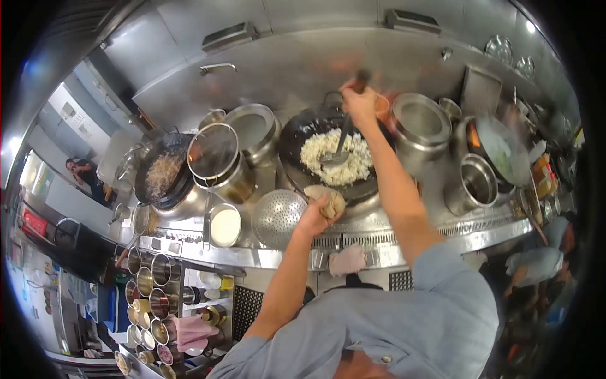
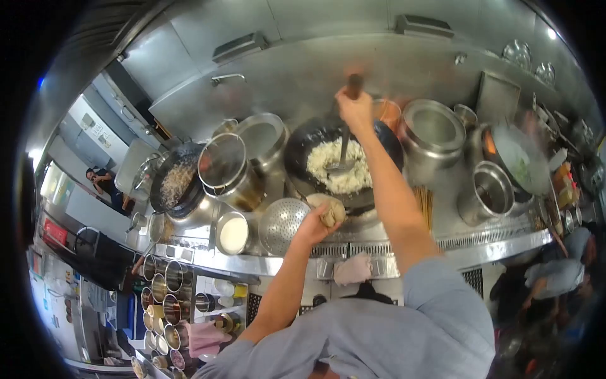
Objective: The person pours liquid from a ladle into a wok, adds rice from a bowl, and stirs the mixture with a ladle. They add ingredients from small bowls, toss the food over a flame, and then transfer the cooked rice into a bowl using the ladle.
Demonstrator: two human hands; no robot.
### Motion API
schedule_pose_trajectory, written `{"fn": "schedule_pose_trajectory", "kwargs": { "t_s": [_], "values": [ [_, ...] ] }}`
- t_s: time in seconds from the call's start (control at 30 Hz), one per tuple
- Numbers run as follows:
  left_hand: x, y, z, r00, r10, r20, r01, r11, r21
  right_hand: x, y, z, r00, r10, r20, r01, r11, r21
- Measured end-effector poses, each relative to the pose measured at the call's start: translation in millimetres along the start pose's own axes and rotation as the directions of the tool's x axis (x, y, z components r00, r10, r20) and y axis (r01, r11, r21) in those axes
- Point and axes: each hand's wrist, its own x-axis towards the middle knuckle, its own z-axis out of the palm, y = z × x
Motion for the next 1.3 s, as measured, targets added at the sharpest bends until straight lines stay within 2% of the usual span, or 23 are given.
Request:
{"fn": "schedule_pose_trajectory", "kwargs": {
  "t_s": [0.03, 0.07, 0.1, 0.17, 0.27, 0.43, 0.53, 0.57, 0.63, 0.67, 0.7, 0.73, 0.8, 0.9, 0.93, 1.0, 1.07, 1.1, 1.17, 1.2, 1.23, 1.27, 1.3],
  "values": [
    [8.6, -5.0, -15.0, 1.0, -0.011, 0.014, 0.01, 0.999, 0.038, -0.6, -6.7, -1.6, 0.996, 0.058, 0.063, -0.059, 0.998, 0.014],
    [20.8, -0.8, -18.3, 0.999, -0.001, 0.043, -0.002, 0.997, 0.078, 4.2, -27.8, -3.3, 0.998, 0.021, 0.061, -0.025, 0.998, 0.057],
    [8.9, -2.2, -0.6, 0.992, 0.091, -0.087, -0.079, 0.988, 0.132, 0.5, -51.8, -7.0, 0.998, -0.003, 0.058, -0.002, 0.995, 0.099],
    [10.7, 2.1, 14.5, 0.982, 0.1, -0.158, -0.077, 0.987, 0.141, -12.9, -93.6, -10.6, 0.996, -0.003, 0.085, -0.011, 0.986, 0.164],
    [24.2, -6.6, -1.3, 0.986, 0.068, -0.15, -0.045, 0.988, 0.15, -17.7, -23.7, -12.9, 0.991, 0.112, 0.077, -0.117, 0.991, 0.067],
    [6.8, -4.6, 21.5, 0.97, 0.148, -0.193, -0.116, 0.979, 0.167, -5.2, -45.2, -5.5, 0.997, -0.067, 0.023, 0.065, 0.994, 0.091],
    [16.5, -0.3, 9.7, 0.991, 0.057, -0.118, -0.039, 0.988, 0.147, -4.6, -12.5, 5.4, 0.99, 0.045, 0.134, -0.057, 0.995, 0.083],
    [14.6, -1.4, 10.3, 0.985, 0.092, -0.149, -0.067, 0.983, 0.169, 5.5, -17.7, 6.7, 0.999, 0.014, 0.048, -0.012, 0.999, -0.03],
    [6.9, -4.5, 15.3, 0.964, 0.167, -0.208, -0.123, 0.969, 0.212, 4.7, -24.3, 0.3, 0.999, -0.054, -0.005, 0.054, 0.984, 0.167],
    [6.3, 0.6, 21.4, 0.967, 0.117, -0.227, -0.082, 0.984, 0.158, 0.0, -25.5, -3.4, 0.996, -0.08, -0.038, 0.087, 0.963, 0.257],
    [7.0, 4.2, 27.2, 0.968, 0.059, -0.243, -0.035, 0.994, 0.102, -6.7, -7.3, -6.2, 0.982, -0.097, -0.163, 0.121, 0.982, 0.143],
    [7.9, 6.4, 30.9, 0.967, -0.001, -0.253, 0.014, 0.999, 0.049, -11.0, 24.9, -17.4, 0.986, -0.046, -0.159, 0.069, 0.987, 0.143],
    [52.9, 4.6, 3.7, 0.973, 0.022, -0.23, -0.002, 0.996, 0.085, -34.6, -3.2, -22.5, 1.0, 0.022, -0.018, -0.02, 0.994, 0.109],
    [42.5, -17.8, -1.7, 0.957, 0.125, -0.261, -0.086, 0.984, 0.155, -58.3, -37.4, -40.6, 0.991, -0.092, -0.095, 0.087, 0.995, -0.055],
    [33.9, -26.7, 8.6, 0.95, 0.181, -0.254, -0.137, 0.974, 0.181, -54.0, -41.4, -50.6, 0.963, -0.085, -0.255, 0.073, 0.996, -0.058],
    [9.5, -55.7, -0.9, 0.977, 0.194, -0.092, -0.186, 0.979, 0.088, -30.5, -28.6, -74.7, 0.926, -0.161, -0.341, 0.206, 0.973, 0.101],
    [-57.1, -47.2, 69.1, 0.959, 0.092, -0.269, -0.105, 0.994, -0.035, -15.5, -47.9, -79.2, 0.995, 0.014, -0.1, 0.007, 0.979, 0.206],
    [-42.8, -38.9, 65.1, 0.959, 0.108, -0.263, -0.122, 0.992, -0.037, -12.3, -53.0, -77.0, 0.993, 0.115, 0.035, -0.12, 0.965, 0.235],
    [-14.1, -26.0, 52.3, 0.955, 0.129, -0.267, -0.147, 0.988, -0.049, -12.4, -72.9, -61.2, 0.987, 0.156, 0.027, -0.158, 0.975, 0.154],
    [-15.7, -30.9, 45.0, 0.904, 0.386, -0.186, -0.293, 0.873, 0.389, -16.5, -77.6, -52.2, 0.983, 0.184, 0.015, -0.185, 0.976, 0.115],
    [-24.3, -41.1, 38.1, 0.827, 0.563, -0.003, -0.379, 0.562, 0.735, -19.2, -61.6, -44.5, 0.994, 0.068, -0.083, -0.066, 0.997, 0.026],
    [-17.2, -54.9, 25.1, 0.909, 0.416, 0.009, -0.392, 0.851, 0.35, -18.4, -51.8, -43.6, 0.992, 0.026, -0.124, -0.025, 1.0, 0.01],
    [-9.1, -69.2, 10.7, 0.966, 0.257, 0.022, -0.254, 0.962, -0.097, -2.7, -51.8, -41.6, 0.987, -0.043, -0.152, 0.042, 0.999, -0.008]
  ]
}}
